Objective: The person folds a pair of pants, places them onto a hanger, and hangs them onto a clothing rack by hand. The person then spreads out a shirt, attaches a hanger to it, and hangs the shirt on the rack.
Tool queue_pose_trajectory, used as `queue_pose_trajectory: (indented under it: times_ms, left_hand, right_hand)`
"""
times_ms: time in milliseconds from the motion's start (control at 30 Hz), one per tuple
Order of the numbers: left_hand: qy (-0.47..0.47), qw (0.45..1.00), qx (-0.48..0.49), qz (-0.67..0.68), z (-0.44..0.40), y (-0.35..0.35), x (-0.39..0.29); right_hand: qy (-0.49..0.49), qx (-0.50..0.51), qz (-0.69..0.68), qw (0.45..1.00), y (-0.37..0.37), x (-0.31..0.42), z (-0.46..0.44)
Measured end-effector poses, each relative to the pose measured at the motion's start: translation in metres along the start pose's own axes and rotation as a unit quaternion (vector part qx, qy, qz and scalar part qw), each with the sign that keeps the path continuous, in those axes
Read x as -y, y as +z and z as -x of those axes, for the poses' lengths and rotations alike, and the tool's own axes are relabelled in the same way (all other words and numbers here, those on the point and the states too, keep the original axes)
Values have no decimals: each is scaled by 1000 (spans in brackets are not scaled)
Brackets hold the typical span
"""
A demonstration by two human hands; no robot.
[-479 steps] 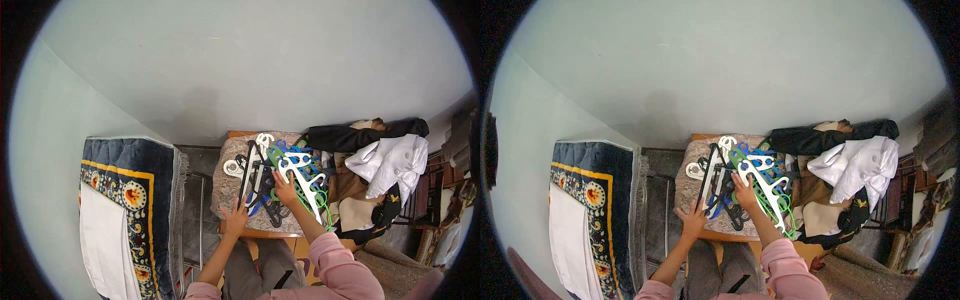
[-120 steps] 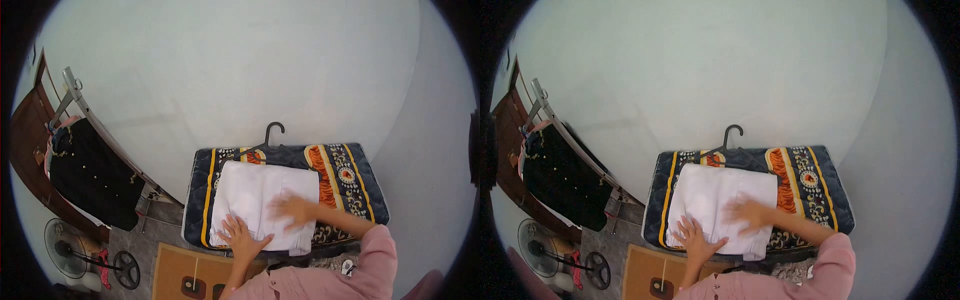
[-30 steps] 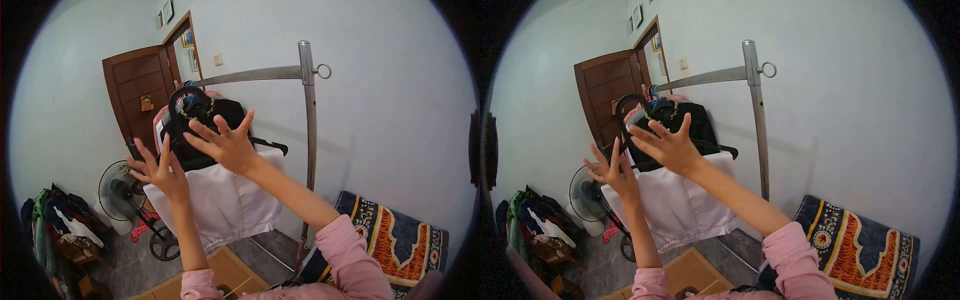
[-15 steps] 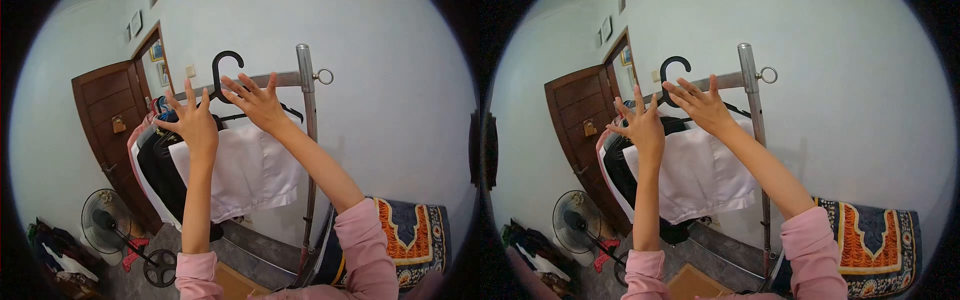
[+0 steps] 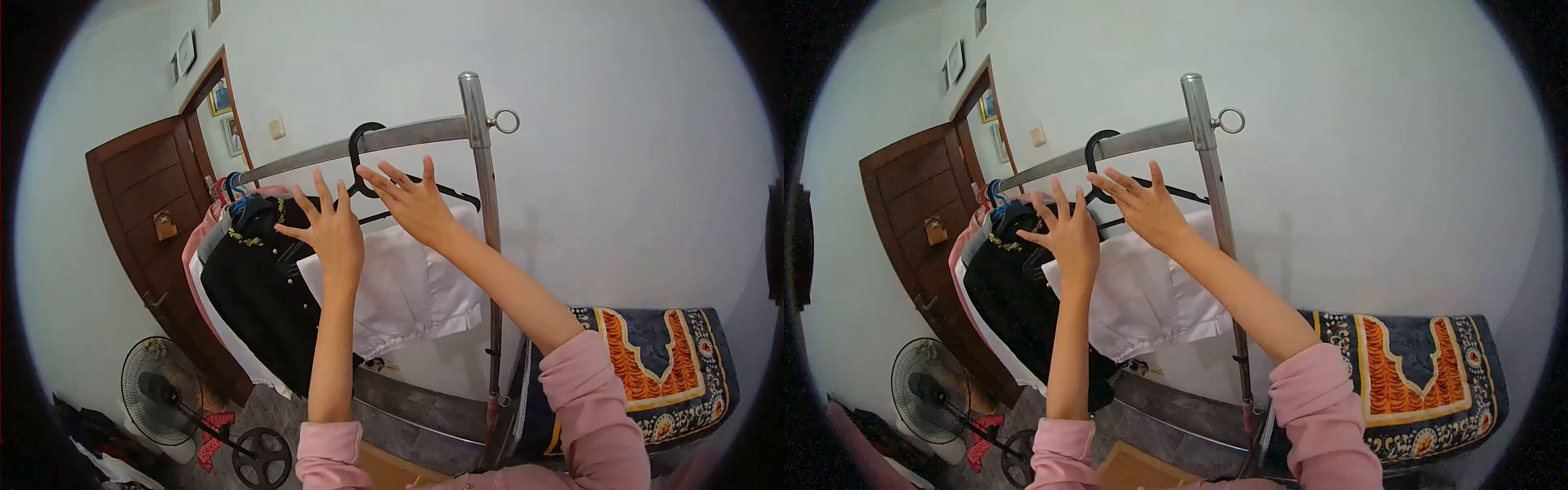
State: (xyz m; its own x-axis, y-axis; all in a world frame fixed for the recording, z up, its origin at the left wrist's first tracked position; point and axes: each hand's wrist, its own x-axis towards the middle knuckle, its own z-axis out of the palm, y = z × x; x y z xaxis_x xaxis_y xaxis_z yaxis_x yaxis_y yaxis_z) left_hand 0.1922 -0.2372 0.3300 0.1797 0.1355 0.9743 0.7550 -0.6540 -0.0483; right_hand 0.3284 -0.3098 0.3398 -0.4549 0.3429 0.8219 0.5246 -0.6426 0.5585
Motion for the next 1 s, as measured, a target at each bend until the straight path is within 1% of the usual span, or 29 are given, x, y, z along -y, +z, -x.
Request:
queue_pose_trajectory:
  times_ms: [67,100,133,200,267,333,367,433,500,533,567,600,667,733,767,800,833,867,900,933,1000]
  left_hand:
    - [-13,996,5,92,16,-14,-5]
    - [-4,996,25,88,29,-21,-7]
    - [-11,993,22,116,44,-29,-13]
    - [-15,985,37,169,80,-39,-22]
    - [-15,974,39,223,118,-46,-34]
    - [-2,959,48,281,153,-48,-40]
    - [2,955,45,293,165,-51,-45]
    - [-5,948,71,310,183,-64,-56]
    - [-10,930,91,356,193,-77,-69]
    - [-18,914,111,391,197,-84,-77]
    - [-13,908,93,407,200,-89,-87]
    - [-4,899,102,427,203,-96,-97]
    - [0,869,141,474,210,-111,-118]
    - [33,832,176,525,220,-127,-142]
    - [52,811,198,548,225,-138,-154]
    - [69,791,208,572,228,-149,-169]
    - [103,741,262,609,239,-179,-197]
    - [123,713,305,620,245,-195,-212]
    - [163,693,304,633,256,-209,-228]
    - [180,669,308,652,265,-227,-243]
    - [250,618,318,674,282,-272,-270]
  right_hand:
    - [41,-6,-58,997,-7,10,14]
    - [40,16,-97,994,-17,14,22]
    - [39,17,-95,995,-26,22,32]
    - [80,3,-250,965,-49,40,52]
    - [106,71,-296,947,-77,60,77]
    - [111,53,-261,957,-96,73,103]
    - [123,64,-265,954,-109,74,114]
    - [137,83,-257,953,-135,71,137]
    - [192,109,-285,933,-158,64,156]
    - [196,119,-272,935,-169,59,161]
    - [232,145,-267,924,-182,53,166]
    - [271,171,-257,912,-195,47,174]
    - [300,218,-215,904,-221,32,192]
    - [338,276,-203,877,-251,15,210]
    - [386,286,-210,852,-270,6,217]
    - [401,297,-178,848,-286,-3,228]
    - [439,313,-124,833,-327,-20,250]
    - [462,317,-103,822,-349,-28,260]
    - [495,310,-90,807,-374,-37,265]
    - [505,316,-57,801,-402,-46,273]
    - [521,353,51,776,-461,-59,289]
